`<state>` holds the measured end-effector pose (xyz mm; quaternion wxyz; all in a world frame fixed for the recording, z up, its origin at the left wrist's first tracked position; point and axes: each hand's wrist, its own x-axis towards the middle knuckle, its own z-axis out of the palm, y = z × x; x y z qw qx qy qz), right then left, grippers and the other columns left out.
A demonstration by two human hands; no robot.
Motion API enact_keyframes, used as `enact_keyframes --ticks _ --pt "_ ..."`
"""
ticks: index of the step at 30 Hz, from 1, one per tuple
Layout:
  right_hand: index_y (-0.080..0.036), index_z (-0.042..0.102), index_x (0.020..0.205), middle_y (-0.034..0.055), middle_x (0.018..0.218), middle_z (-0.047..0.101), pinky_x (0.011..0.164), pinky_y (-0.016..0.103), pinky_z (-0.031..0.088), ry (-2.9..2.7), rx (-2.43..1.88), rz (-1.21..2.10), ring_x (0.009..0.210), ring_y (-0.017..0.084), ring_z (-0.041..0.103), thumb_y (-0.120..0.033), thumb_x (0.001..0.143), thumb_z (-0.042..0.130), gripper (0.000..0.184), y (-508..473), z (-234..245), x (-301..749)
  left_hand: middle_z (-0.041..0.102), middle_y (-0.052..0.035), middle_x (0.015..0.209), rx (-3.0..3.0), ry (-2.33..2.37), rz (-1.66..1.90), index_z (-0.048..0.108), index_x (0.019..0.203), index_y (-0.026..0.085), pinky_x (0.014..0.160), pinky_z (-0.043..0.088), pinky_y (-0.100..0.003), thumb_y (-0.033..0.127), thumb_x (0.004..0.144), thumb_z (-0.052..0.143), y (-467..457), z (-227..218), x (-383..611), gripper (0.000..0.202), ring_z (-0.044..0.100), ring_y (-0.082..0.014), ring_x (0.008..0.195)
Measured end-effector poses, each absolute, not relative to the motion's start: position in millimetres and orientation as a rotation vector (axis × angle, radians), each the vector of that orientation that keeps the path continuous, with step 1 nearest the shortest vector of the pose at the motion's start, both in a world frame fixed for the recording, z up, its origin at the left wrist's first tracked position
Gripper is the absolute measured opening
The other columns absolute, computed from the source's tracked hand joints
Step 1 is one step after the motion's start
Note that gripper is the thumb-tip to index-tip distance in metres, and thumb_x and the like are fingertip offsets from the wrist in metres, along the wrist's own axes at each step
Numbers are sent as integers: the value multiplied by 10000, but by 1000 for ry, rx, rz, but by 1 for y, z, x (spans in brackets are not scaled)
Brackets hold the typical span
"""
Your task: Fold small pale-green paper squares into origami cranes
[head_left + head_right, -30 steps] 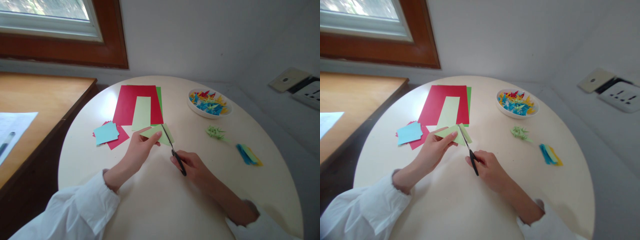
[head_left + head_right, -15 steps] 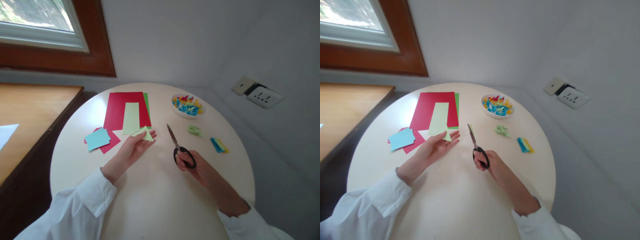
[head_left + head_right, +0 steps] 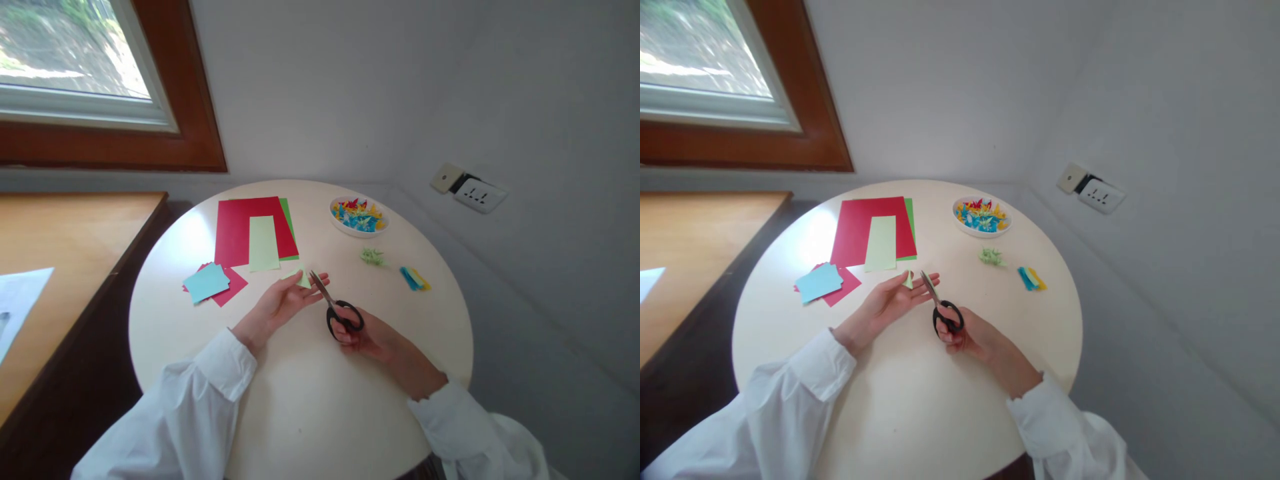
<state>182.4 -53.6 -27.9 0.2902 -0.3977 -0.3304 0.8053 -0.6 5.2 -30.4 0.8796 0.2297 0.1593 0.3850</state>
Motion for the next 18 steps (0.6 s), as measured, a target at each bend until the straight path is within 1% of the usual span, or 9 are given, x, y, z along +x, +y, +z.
enact_keyframes --ticks 4,6,9,12,18 --pt "-161 472 639 -52 538 431 431 185 280 -830 -1014 2197 450 48 335 -498 730 606 374 -52 -24 182 641 -183 1110 457 371 832 633 925 59 1047 324 -399 234 840 520 7 -31 0 225 534 -254 1150" --pt "-161 469 632 -46 546 437 429 179 284 -798 -972 2226 461 50 335 -506 736 593 382 -51 -19 182 652 -155 1092 451 345 839 638 883 88 1041 333 -398 233 835 532 8 -31 0 186 546 -242 1132" --pt "-178 423 630 -43 559 437 418 170 260 -708 -902 2253 479 61 348 -467 763 569 351 -48 -11 182 670 -107 1035 438 311 853 635 791 129 1027 350 -417 227 816 565 9 -31 0 123 568 -227 1088" --pt "-191 388 635 -44 566 425 414 170 247 -621 -867 2275 487 71 360 -444 780 547 332 -46 -8 184 676 -88 967 424 311 856 628 755 140 1015 360 -429 223 798 587 8 -30 0 102 584 -216 1042" --pt "-192 371 631 -48 570 418 418 176 249 -588 -818 2291 468 65 347 -442 785 547 342 -45 -13 184 671 -53 826 409 351 879 606 684 146 967 395 -397 202 781 601 8 -29 1 112 617 -163 871"
